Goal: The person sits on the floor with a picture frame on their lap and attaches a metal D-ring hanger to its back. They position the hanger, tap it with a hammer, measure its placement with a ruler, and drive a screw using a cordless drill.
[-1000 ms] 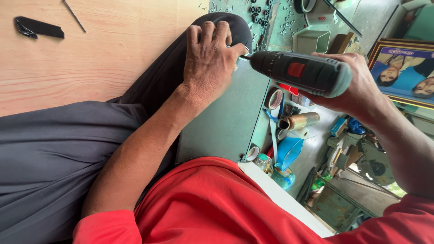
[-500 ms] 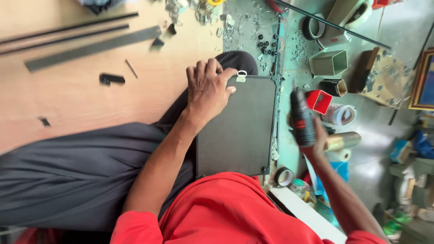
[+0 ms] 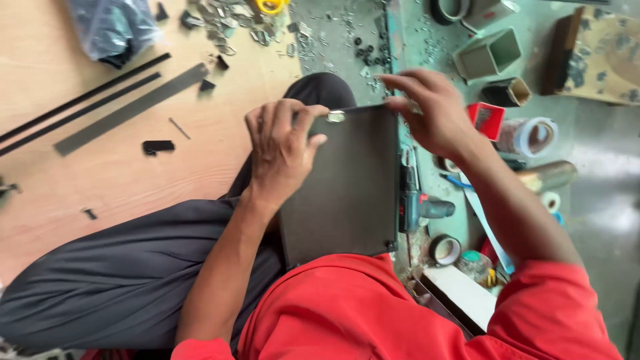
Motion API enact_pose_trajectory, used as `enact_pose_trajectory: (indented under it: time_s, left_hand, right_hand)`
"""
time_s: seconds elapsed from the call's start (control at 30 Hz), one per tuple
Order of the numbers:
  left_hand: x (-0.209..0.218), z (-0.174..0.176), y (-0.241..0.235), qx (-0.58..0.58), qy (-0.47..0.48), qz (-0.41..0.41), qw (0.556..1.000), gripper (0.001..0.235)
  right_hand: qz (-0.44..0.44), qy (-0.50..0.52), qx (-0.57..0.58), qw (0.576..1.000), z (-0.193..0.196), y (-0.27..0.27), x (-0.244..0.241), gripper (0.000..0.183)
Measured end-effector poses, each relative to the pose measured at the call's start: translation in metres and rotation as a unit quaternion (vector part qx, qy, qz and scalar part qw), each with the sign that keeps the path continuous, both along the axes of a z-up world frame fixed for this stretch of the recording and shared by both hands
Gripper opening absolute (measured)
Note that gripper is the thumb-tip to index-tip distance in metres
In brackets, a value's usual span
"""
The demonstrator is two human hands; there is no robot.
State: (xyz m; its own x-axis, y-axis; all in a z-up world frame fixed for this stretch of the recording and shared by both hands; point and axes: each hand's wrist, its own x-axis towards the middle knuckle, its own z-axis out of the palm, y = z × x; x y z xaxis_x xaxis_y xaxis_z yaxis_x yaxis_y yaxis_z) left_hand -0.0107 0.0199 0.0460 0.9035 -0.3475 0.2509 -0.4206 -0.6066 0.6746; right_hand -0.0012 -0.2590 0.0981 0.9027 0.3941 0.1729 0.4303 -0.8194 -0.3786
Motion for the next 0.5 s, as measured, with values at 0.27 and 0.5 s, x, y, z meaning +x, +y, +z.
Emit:
enact_pose_trajectory:
  time_s: [0.27, 0.5]
  left_hand:
    - [0.026, -0.014, 0.088, -0.051, -0.052, 0.015, 0.997, 0.063]
    - [0.136, -0.224, 0.393, -0.244, 0.012, 0.348, 0.905, 0.044]
  right_hand:
    - [0.187, 0.416, -0.067, 0.887, -0.007, 0.050, 0.127, 0.036]
    - [-0.003, 0.246, 0.574, 0.781, -0.084, -0.039, 0.274, 0.018]
